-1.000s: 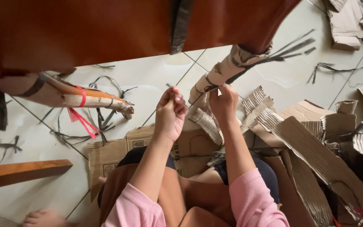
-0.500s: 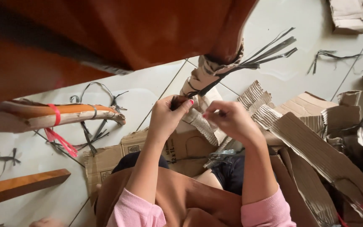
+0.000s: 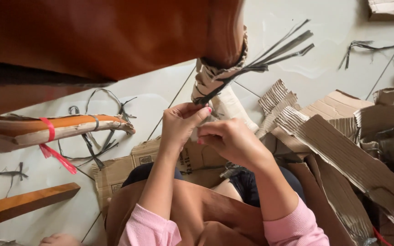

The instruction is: Wrapping the legs of a wooden chair with corrugated cardboard and securing them with plastic ties.

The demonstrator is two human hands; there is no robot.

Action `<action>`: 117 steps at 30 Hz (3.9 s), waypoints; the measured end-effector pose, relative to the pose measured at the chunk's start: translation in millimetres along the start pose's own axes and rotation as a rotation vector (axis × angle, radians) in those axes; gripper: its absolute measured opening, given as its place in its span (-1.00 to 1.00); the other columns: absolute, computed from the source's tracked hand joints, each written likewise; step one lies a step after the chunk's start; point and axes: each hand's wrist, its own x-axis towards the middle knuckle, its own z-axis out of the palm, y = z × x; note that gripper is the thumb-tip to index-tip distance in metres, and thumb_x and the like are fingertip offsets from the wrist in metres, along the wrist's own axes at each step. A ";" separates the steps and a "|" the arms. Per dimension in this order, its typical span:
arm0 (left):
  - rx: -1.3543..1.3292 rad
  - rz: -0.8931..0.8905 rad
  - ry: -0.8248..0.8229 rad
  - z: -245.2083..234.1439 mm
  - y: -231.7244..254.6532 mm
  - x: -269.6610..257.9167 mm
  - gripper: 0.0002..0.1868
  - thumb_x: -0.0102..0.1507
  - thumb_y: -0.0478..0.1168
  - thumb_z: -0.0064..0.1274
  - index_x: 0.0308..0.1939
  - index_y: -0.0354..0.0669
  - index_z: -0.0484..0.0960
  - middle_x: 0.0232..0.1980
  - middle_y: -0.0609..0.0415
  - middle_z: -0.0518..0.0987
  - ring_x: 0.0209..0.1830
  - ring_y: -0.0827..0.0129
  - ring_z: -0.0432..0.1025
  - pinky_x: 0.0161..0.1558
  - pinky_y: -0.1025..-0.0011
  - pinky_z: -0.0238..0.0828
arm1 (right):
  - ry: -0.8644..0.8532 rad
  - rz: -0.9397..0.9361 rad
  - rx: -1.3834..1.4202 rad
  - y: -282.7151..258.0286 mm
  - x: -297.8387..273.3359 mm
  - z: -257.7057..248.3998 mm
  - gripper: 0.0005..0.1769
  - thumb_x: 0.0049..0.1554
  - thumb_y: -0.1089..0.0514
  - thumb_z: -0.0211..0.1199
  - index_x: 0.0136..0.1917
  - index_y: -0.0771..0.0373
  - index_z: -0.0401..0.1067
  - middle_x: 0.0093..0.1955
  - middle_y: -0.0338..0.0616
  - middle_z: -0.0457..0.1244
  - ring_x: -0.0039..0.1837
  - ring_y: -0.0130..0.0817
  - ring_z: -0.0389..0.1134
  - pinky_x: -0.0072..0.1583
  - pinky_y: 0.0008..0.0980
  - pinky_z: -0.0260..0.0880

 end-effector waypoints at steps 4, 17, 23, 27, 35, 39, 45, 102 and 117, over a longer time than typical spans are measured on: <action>-0.078 -0.020 -0.005 -0.9 6.5 -8.3 -0.71 0.06 -0.15 0.42 -0.21 -0.17 0.78 -0.35 0.02 0.74 -0.31 0.54 0.53 -0.19 0.52 0.51 | -0.001 0.038 0.174 11.4 6.8 -13.3 -0.80 0.12 0.22 0.25 -0.06 0.02 0.65 -0.25 -0.14 0.46 -0.22 -0.25 0.43 -0.04 -0.22 0.44; -0.160 0.113 -0.044 -1.1 -17.0 -0.6 -0.79 0.14 -0.28 0.38 -0.16 -0.16 0.77 -0.29 0.07 0.74 -0.22 0.55 0.58 -0.04 0.50 0.58 | 0.224 0.133 0.888 72.6 42.4 14.9 -0.72 0.15 0.23 0.41 0.05 0.47 0.50 -0.32 -0.11 0.27 -0.50 -0.54 0.20 -0.44 -0.56 0.21; -0.091 0.156 -0.049 1.2 -11.5 -4.2 -0.88 0.20 -0.24 0.30 -0.18 -0.01 0.80 -0.37 0.22 0.64 -0.27 0.60 0.48 -0.06 0.47 0.54 | 0.321 0.090 0.602 85.0 44.3 14.3 -0.79 0.06 0.20 0.52 -0.05 0.32 0.62 -0.38 -0.12 0.35 -0.40 -0.59 0.26 -0.33 -0.57 0.26; -0.095 0.181 0.023 12.9 -2.6 -14.5 -0.86 0.19 -0.13 0.37 -0.20 0.01 0.81 -0.34 0.24 0.61 -0.27 0.64 0.35 -0.16 0.54 0.42 | 0.317 0.029 0.474 68.8 38.6 4.6 -0.88 0.08 0.23 0.41 -0.07 0.21 0.65 -0.39 -0.17 0.38 -0.35 -0.57 0.24 -0.24 -0.56 0.28; 0.045 0.254 0.075 8.8 -15.8 -4.1 -0.82 0.16 -0.07 0.41 -0.20 0.08 0.82 -0.21 0.29 0.40 -0.23 0.64 0.19 -0.20 0.67 0.23 | 0.457 -0.023 0.419 72.7 35.9 -0.4 -0.86 0.06 0.21 0.46 -0.07 0.09 0.65 -0.15 -0.23 0.36 -0.36 -0.64 0.20 -0.28 -0.64 0.22; 0.089 0.386 0.096 7.7 -29.2 4.4 -0.85 0.16 -0.09 0.42 -0.21 0.09 0.83 -0.10 0.21 0.41 -0.05 0.58 0.30 0.00 0.65 0.25 | 0.388 -0.063 0.428 78.7 33.6 -8.8 -0.93 0.10 0.22 0.41 -0.10 0.14 0.66 0.07 -0.14 0.36 -0.33 -0.56 0.31 -0.30 -0.67 0.27; 0.018 0.463 0.111 10.5 -44.7 15.9 -0.84 0.16 -0.16 0.42 -0.20 0.03 0.82 -0.04 0.16 0.39 0.07 0.52 0.32 0.19 0.58 0.26 | 0.155 0.048 0.974 83.9 34.9 0.4 -0.91 0.10 0.34 0.32 -0.12 0.43 0.59 0.13 0.05 0.35 -0.34 -0.53 0.34 -0.35 -0.58 0.33; 0.604 1.061 0.227 10.0 4.8 -17.2 -0.70 0.12 -0.41 0.36 -0.15 0.08 0.78 -0.25 0.13 0.72 -0.28 0.23 0.64 -0.18 0.35 0.56 | 0.291 -0.239 0.662 81.5 38.6 7.9 -0.64 0.15 0.47 0.33 0.19 0.33 0.36 -0.09 -0.02 0.40 0.01 -0.31 0.47 0.24 -0.24 0.47; 0.472 0.968 0.375 -8.4 -20.5 4.9 -0.85 0.07 -0.45 0.34 -0.38 -0.12 0.75 -0.52 0.12 0.63 -0.55 0.39 0.51 -0.48 0.52 0.41 | 0.540 -0.179 0.440 85.7 41.7 -5.4 -0.82 0.03 0.48 0.43 -0.12 0.28 0.61 -0.23 -0.11 0.36 -0.17 -0.41 0.48 0.03 -0.44 0.56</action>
